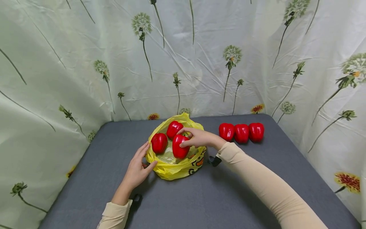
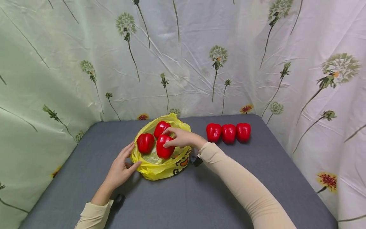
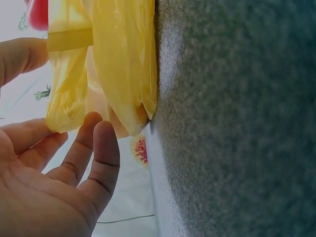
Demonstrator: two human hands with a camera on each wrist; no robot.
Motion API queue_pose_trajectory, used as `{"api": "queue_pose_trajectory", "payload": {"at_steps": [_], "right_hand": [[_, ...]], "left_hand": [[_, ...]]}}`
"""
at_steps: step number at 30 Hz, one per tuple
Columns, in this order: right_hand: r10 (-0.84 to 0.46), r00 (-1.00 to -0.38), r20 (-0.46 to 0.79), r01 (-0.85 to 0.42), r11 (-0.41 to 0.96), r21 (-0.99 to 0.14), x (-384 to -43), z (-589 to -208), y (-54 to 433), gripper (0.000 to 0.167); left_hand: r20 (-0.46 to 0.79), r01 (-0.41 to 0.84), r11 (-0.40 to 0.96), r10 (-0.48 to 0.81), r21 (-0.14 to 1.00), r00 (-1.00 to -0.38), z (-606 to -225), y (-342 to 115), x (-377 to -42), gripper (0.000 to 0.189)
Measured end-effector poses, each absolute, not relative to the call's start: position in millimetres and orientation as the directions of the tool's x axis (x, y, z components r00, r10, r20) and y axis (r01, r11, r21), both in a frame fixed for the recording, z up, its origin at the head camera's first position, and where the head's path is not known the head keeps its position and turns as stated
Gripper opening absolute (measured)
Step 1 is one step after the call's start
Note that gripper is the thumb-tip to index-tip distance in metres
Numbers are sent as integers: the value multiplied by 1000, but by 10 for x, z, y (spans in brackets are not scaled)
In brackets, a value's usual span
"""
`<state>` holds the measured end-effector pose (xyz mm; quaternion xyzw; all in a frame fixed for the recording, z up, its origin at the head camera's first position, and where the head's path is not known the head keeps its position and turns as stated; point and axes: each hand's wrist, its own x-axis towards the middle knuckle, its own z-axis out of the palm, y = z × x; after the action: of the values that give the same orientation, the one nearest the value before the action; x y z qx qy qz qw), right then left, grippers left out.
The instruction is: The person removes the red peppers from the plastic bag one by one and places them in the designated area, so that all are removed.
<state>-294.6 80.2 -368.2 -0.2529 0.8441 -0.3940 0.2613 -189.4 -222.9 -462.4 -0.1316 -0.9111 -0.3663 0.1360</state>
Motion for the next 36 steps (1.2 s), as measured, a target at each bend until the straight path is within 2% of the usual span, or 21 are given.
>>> {"api": "queue_pose_trajectory", "payload": {"at_steps": [11, 24, 36], "right_hand": [[-608, -766, -208, -207, 540, -816, -2982, -3616, 1122, 61], [-553, -805, -216, -184, 579, -794, -2958, -3535, 1523, 65], [-560, -790, -249, -170, 590, -789, -2915, -3567, 1863, 62]], "left_hand": [[337, 337, 697, 144, 633, -931, -4657, -2233, -1923, 83], [341, 349, 694, 157, 629, -927, -4663, -2256, -1945, 82], [320, 334, 694, 155, 638, -935, -4680, -2276, -1960, 82]]}}
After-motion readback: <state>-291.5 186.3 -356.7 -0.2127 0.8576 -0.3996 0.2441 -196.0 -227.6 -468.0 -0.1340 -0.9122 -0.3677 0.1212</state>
